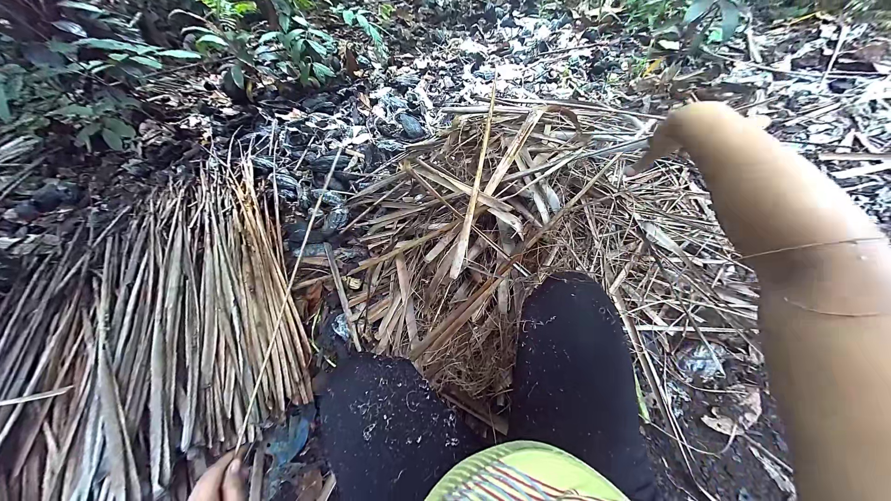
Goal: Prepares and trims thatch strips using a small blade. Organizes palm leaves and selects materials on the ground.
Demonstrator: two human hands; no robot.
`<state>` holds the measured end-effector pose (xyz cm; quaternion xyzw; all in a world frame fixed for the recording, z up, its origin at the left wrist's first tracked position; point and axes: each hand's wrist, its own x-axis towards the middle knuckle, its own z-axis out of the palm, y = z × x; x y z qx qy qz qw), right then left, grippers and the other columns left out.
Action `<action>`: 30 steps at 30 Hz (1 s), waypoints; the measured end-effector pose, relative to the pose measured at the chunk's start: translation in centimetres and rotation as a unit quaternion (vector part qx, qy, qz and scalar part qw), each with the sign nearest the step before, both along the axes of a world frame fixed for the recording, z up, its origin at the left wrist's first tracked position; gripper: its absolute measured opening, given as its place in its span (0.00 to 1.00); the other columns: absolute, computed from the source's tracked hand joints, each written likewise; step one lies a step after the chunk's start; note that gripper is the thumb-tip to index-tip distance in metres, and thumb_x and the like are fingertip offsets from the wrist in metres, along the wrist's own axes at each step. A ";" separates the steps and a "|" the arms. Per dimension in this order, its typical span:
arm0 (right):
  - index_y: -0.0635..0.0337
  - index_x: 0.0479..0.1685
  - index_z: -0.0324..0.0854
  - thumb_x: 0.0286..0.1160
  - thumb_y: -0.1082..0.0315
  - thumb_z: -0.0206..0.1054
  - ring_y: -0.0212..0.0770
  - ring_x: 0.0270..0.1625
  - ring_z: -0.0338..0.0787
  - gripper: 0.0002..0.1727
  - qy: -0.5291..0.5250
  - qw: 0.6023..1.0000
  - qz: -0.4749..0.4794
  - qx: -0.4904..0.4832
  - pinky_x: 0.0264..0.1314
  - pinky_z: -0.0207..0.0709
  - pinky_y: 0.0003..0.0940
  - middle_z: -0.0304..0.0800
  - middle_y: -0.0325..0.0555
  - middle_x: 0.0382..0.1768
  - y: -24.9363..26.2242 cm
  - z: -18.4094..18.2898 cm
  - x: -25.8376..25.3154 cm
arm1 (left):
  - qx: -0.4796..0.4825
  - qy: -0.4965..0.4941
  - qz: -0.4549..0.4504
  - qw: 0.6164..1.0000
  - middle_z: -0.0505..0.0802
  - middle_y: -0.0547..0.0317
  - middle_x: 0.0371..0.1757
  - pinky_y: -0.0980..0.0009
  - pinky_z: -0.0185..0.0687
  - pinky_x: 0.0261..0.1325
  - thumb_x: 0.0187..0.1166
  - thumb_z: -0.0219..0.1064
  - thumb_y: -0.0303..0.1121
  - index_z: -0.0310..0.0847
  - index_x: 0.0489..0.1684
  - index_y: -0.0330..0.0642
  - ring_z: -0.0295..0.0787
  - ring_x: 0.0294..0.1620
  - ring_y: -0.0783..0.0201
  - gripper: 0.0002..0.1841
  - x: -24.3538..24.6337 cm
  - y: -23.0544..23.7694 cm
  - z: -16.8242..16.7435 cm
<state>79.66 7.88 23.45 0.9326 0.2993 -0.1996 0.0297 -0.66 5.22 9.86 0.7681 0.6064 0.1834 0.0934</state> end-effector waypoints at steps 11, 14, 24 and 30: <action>0.62 0.82 0.66 0.86 0.68 0.53 0.21 0.28 0.77 0.26 0.202 0.795 0.381 0.426 0.32 0.76 0.21 0.84 0.35 0.35 -3.3 7.6 -15.9 | -0.176 -0.430 -0.090 0.881 0.88 0.81 0.29 0.86 0.79 0.29 0.88 0.50 0.31 0.85 0.53 0.45 0.81 0.24 0.84 0.14 17.8 1.3 10.3; 0.64 0.76 0.73 0.82 0.67 0.56 0.15 0.25 0.77 0.24 0.327 0.688 0.456 0.460 0.26 0.74 0.14 0.85 0.27 0.32 -3.7 5.8 -22.0 | -0.245 -0.496 -0.115 0.825 0.90 0.79 0.30 0.85 0.84 0.32 0.88 0.49 0.29 0.85 0.48 0.49 0.85 0.26 0.83 0.14 21.1 0.5 12.4; 0.60 0.87 0.64 0.81 0.69 0.61 0.13 0.24 0.72 0.32 0.620 0.509 0.499 0.327 0.22 0.65 0.07 0.85 0.29 0.37 -2.4 0.2 -32.5 | -0.364 -0.610 -0.189 0.678 0.84 0.75 0.20 0.89 0.70 0.24 0.88 0.57 0.33 0.89 0.38 0.50 0.74 0.18 0.85 0.12 22.7 -0.5 13.4; 0.66 0.76 0.75 0.81 0.72 0.61 0.12 0.23 0.72 0.23 0.606 0.531 0.450 0.384 0.22 0.65 0.08 0.88 0.29 0.38 -2.5 -0.7 -34.2 | 0.002 -0.379 -0.153 0.913 0.85 0.74 0.26 0.90 0.70 0.28 0.85 0.58 0.28 0.84 0.43 0.37 0.73 0.23 0.88 0.08 23.6 -1.6 12.0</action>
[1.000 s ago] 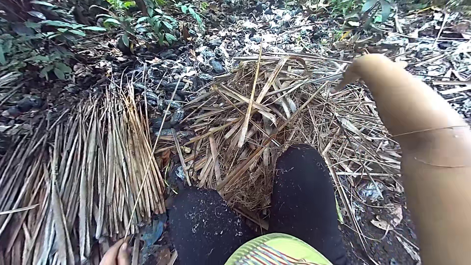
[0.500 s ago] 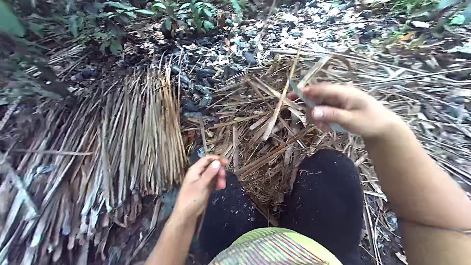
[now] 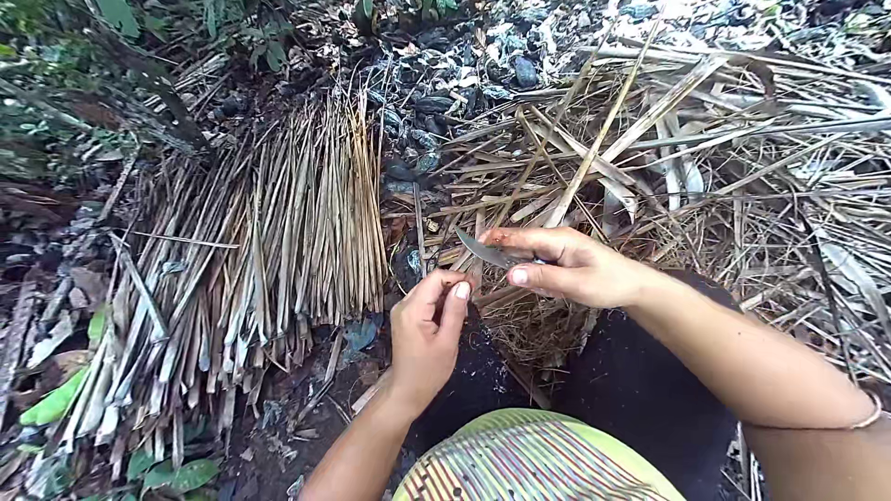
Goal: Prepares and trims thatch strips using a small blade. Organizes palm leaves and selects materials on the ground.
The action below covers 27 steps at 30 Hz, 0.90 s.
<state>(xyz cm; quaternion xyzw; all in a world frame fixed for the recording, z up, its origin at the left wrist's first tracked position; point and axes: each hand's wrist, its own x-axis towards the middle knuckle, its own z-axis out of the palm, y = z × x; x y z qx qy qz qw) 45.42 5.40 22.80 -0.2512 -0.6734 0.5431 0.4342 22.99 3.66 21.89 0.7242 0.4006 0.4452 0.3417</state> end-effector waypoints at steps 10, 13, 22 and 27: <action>0.57 0.74 0.73 0.86 0.64 0.57 0.16 0.22 0.73 0.20 0.105 0.983 -0.127 0.084 0.24 0.70 0.14 0.78 0.18 0.25 3.4 1.7 2.8 | -0.150 -0.123 -0.077 0.978 0.83 0.83 0.26 0.91 0.64 0.25 0.87 0.56 0.28 0.85 0.44 0.48 0.69 0.21 0.90 0.10 -1.3 -1.1 -0.5; 0.56 0.76 0.73 0.82 0.65 0.59 0.17 0.19 0.72 0.23 0.086 0.994 -0.062 0.002 0.20 0.69 0.14 0.78 0.22 0.23 1.5 0.4 1.2 | -0.154 -0.127 -0.073 0.977 0.82 0.83 0.24 0.91 0.63 0.24 0.87 0.56 0.28 0.85 0.43 0.48 0.67 0.20 0.89 0.10 -1.4 -0.9 -0.6; 0.56 0.75 0.74 0.84 0.67 0.58 0.15 0.21 0.74 0.21 0.115 0.992 -0.056 0.005 0.23 0.70 0.12 0.82 0.20 0.29 3.3 0.5 3.3 | -0.159 -0.113 -0.094 0.976 0.83 0.84 0.26 0.91 0.65 0.26 0.87 0.60 0.34 0.87 0.44 0.51 0.70 0.22 0.90 0.09 -3.6 -0.7 -2.1; 0.57 0.78 0.71 0.80 0.66 0.61 0.16 0.19 0.73 0.26 0.072 0.993 0.038 -0.091 0.21 0.68 0.12 0.80 0.24 0.25 1.2 -1.4 -0.1 | -0.149 -0.115 -0.076 0.979 0.82 0.84 0.25 0.90 0.65 0.25 0.86 0.59 0.32 0.87 0.43 0.48 0.70 0.21 0.89 0.09 -3.7 -0.6 -2.4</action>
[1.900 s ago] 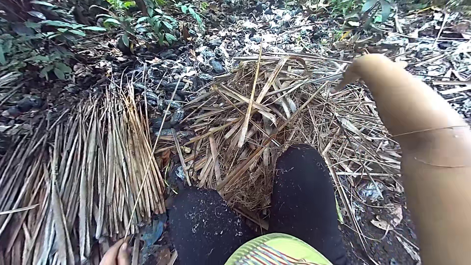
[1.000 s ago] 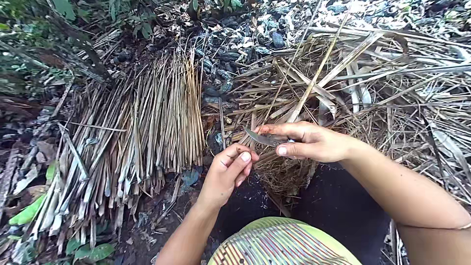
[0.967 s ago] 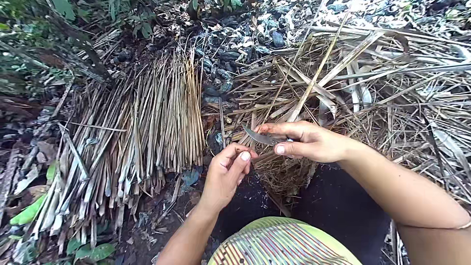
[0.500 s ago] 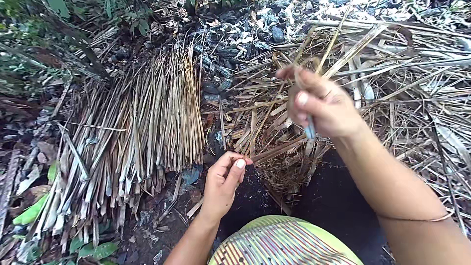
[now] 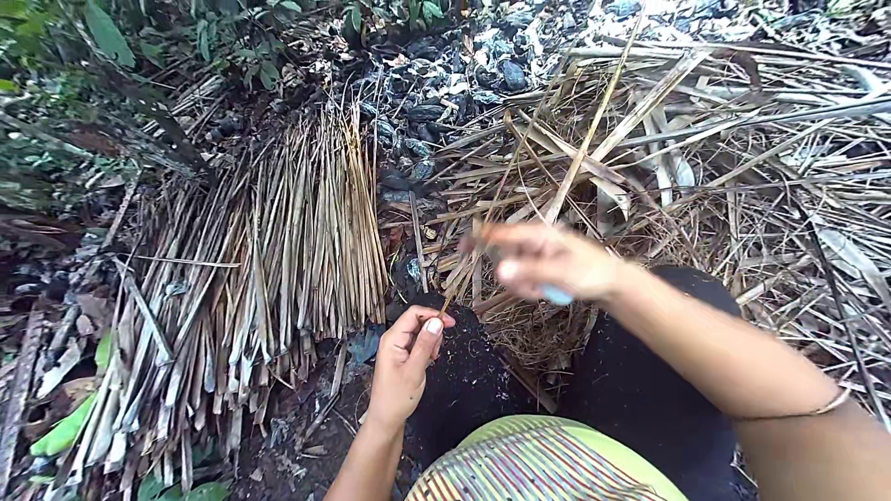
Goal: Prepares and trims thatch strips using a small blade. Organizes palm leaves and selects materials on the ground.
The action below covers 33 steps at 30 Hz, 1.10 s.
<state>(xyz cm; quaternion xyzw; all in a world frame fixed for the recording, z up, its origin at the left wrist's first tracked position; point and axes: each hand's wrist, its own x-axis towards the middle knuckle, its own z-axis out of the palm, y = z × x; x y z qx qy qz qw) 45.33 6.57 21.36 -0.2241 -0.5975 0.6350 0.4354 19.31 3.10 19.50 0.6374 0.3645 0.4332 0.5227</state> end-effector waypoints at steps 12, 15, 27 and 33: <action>0.50 0.73 0.70 0.85 0.65 0.51 0.20 0.15 0.72 0.19 0.083 0.960 -0.249 0.099 0.21 0.72 0.17 0.71 0.18 0.17 5.0 3.5 8.2 | -0.107 0.013 -0.039 0.993 0.78 0.86 0.19 0.91 0.61 0.22 0.84 0.65 0.43 0.90 0.42 0.58 0.66 0.18 0.90 0.07 -4.2 -1.0 -2.2; 0.50 0.74 0.72 0.81 0.64 0.54 0.19 0.15 0.72 0.22 0.021 0.991 -0.135 -0.009 0.19 0.71 0.16 0.74 0.22 0.18 1.7 1.1 2.7 | -0.186 -0.030 -0.041 0.981 0.76 0.85 0.16 0.90 0.60 0.20 0.83 0.65 0.39 0.89 0.38 0.57 0.65 0.15 0.88 0.07 -3.2 -0.7 -1.7; 0.51 0.74 0.70 0.85 0.68 0.49 0.19 0.16 0.70 0.21 0.119 0.977 -0.178 -0.025 0.21 0.69 0.16 0.69 0.20 0.17 4.7 0.1 5.8 | -0.311 -0.048 -0.056 0.947 0.78 0.81 0.16 0.90 0.63 0.18 0.79 0.69 0.41 0.91 0.35 0.56 0.68 0.14 0.88 0.06 -6.9 -1.7 -3.5; 0.59 0.79 0.71 0.87 0.69 0.55 0.18 0.21 0.70 0.23 -0.020 0.990 0.070 -0.125 0.24 0.66 0.14 0.76 0.29 0.26 -0.3 -3.5 -3.7 | -0.104 0.053 0.047 0.992 0.81 0.81 0.19 0.91 0.63 0.20 0.84 0.57 0.30 0.88 0.43 0.47 0.69 0.16 0.88 0.11 -4.6 -2.4 -2.7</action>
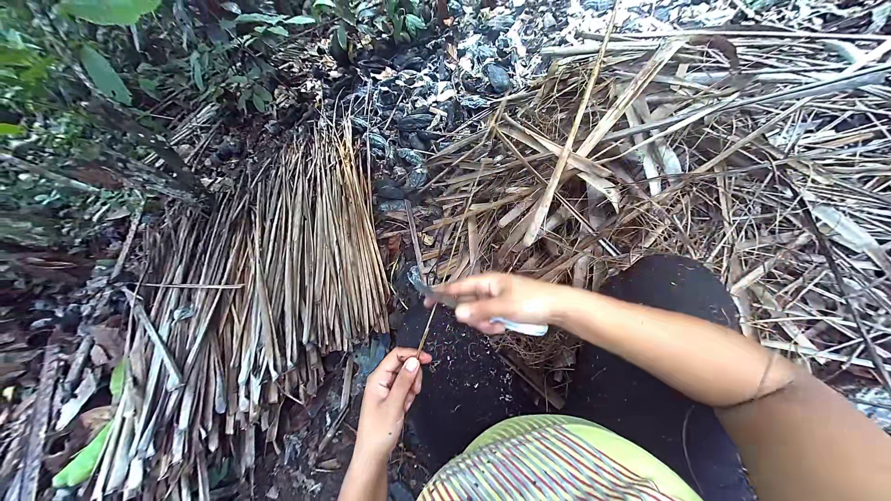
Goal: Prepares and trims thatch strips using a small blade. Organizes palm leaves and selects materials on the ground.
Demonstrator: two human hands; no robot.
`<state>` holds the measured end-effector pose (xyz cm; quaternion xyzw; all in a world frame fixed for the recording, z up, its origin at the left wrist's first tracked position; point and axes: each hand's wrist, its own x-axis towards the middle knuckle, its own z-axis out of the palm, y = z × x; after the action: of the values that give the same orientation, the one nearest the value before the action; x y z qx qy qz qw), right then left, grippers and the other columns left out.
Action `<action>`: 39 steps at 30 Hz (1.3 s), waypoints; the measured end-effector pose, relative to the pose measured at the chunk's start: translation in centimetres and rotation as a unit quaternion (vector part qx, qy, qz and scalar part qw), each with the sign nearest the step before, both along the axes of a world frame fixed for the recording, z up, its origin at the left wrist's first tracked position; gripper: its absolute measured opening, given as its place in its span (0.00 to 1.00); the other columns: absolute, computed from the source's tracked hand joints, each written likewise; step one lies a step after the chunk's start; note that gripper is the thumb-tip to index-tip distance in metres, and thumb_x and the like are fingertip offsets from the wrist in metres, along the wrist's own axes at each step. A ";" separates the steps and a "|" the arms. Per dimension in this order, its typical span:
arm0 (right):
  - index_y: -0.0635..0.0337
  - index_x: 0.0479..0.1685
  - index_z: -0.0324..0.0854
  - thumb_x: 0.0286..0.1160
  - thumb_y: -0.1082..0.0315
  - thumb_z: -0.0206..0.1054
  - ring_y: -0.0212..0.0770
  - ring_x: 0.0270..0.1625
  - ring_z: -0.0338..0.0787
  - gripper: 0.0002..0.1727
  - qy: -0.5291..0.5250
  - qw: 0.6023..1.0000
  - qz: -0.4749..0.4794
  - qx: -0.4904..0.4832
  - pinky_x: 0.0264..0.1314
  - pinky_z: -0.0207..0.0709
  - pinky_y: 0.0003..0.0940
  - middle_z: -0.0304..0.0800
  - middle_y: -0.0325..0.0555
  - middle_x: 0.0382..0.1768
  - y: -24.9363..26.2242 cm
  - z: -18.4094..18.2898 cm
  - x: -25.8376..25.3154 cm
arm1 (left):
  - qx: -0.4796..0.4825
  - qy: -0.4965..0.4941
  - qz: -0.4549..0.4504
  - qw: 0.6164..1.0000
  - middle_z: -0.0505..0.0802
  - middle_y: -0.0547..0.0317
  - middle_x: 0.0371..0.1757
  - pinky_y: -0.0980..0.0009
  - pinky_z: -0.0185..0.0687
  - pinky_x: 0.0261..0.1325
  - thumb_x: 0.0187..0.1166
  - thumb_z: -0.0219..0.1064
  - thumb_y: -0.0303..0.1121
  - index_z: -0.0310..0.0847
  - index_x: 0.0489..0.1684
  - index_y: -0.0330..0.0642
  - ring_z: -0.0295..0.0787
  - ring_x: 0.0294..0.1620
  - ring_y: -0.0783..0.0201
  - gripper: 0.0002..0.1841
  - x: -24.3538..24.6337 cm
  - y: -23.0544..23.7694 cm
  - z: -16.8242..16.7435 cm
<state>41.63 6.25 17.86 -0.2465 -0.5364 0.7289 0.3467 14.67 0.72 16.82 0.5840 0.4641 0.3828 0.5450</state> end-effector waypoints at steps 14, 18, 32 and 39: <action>0.60 0.75 0.75 0.82 0.69 0.59 0.17 0.20 0.71 0.23 0.020 0.988 -0.098 0.120 0.21 0.66 0.13 0.83 0.29 0.29 0.4 0.3 1.9 | 0.236 0.129 0.008 0.963 0.87 0.73 0.30 0.90 0.73 0.29 0.87 0.54 0.28 0.86 0.47 0.30 0.75 0.25 0.89 0.14 4.0 1.3 0.5; 0.68 0.76 0.73 0.86 0.67 0.59 0.11 0.24 0.69 0.23 -0.013 0.994 -0.001 0.109 0.27 0.64 0.09 0.84 0.28 0.34 -1.1 -0.5 0.1 | 0.225 0.065 -0.001 0.972 0.85 0.78 0.28 0.91 0.67 0.27 0.86 0.56 0.27 0.86 0.45 0.33 0.71 0.23 0.91 0.11 5.1 1.6 1.3; 0.56 0.77 0.73 0.80 0.64 0.59 0.17 0.18 0.73 0.25 0.030 0.991 -0.094 0.092 0.22 0.70 0.14 0.79 0.25 0.22 0.6 0.5 2.6 | 0.046 -0.039 -0.051 0.997 0.78 0.86 0.20 0.91 0.60 0.22 0.86 0.58 0.31 0.88 0.42 0.50 0.65 0.17 0.90 0.10 2.9 1.0 1.1; 0.57 0.75 0.74 0.83 0.63 0.59 0.13 0.21 0.72 0.23 0.069 0.981 -0.127 0.130 0.23 0.67 0.10 0.80 0.19 0.25 2.3 1.5 5.5 | 0.005 -0.053 -0.088 0.995 0.76 0.87 0.18 0.92 0.57 0.20 0.85 0.63 0.46 0.90 0.43 0.59 0.63 0.16 0.91 0.09 -0.2 0.2 -0.7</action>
<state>47.11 8.50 19.33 -0.2148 -0.5655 0.6181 0.5020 14.47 0.88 16.16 0.6040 0.3793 0.3666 0.5974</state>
